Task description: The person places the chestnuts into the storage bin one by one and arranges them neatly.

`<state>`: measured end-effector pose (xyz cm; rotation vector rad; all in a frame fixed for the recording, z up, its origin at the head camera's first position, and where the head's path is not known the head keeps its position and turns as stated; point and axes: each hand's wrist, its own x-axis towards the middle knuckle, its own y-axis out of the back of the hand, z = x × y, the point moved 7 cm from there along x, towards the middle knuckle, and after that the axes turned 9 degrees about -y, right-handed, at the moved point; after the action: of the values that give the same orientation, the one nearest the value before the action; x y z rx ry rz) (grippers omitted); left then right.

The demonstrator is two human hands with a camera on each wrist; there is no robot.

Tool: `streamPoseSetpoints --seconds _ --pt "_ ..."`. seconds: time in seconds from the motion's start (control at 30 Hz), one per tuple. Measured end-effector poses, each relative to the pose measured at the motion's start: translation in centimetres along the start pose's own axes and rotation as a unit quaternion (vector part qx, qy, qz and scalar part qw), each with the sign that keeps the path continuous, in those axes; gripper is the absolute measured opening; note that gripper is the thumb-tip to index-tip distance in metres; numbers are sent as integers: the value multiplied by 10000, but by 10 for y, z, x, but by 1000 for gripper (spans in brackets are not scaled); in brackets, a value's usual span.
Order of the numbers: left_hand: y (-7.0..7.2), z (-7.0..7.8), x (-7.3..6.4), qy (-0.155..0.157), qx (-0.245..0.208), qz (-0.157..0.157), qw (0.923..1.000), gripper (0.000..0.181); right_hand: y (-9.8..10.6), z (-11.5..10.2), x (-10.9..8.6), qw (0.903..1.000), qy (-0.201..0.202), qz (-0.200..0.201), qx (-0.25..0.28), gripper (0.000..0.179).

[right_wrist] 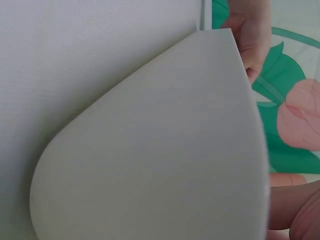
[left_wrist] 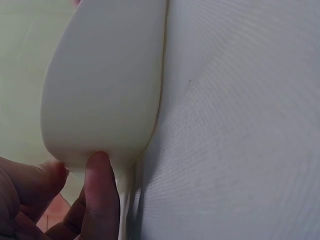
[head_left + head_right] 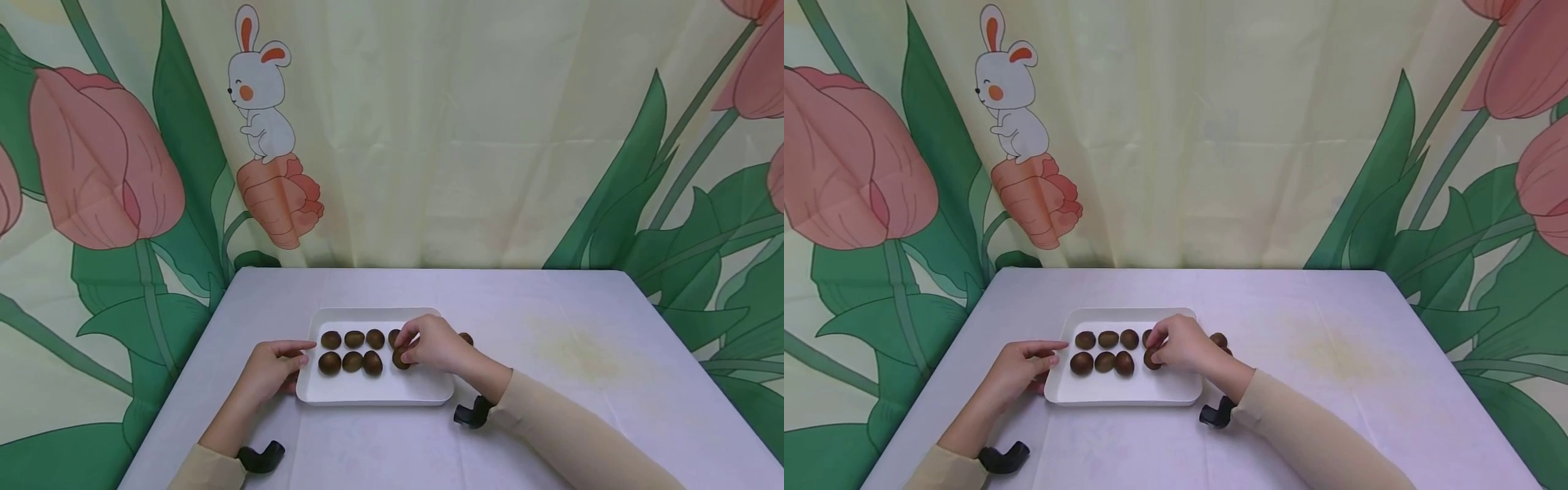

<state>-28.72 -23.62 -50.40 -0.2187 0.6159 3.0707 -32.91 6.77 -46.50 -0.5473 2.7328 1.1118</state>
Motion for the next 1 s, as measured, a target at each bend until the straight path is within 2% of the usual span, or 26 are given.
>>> streamPoseSetpoints --seconds 0.33,0.7,1.0 --pt "0 -1 0 9 -39 -10 10000 33 -11 -2 2 9991 70 1 -410 21" --pt "-1 0 1 -39 -41 -21 10000 32 -15 -6 0 9957 277 306 -832 21" --pt "0 -2 1 -42 -46 -5 10000 32 -14 -6 -1 9974 197 268 -632 20"
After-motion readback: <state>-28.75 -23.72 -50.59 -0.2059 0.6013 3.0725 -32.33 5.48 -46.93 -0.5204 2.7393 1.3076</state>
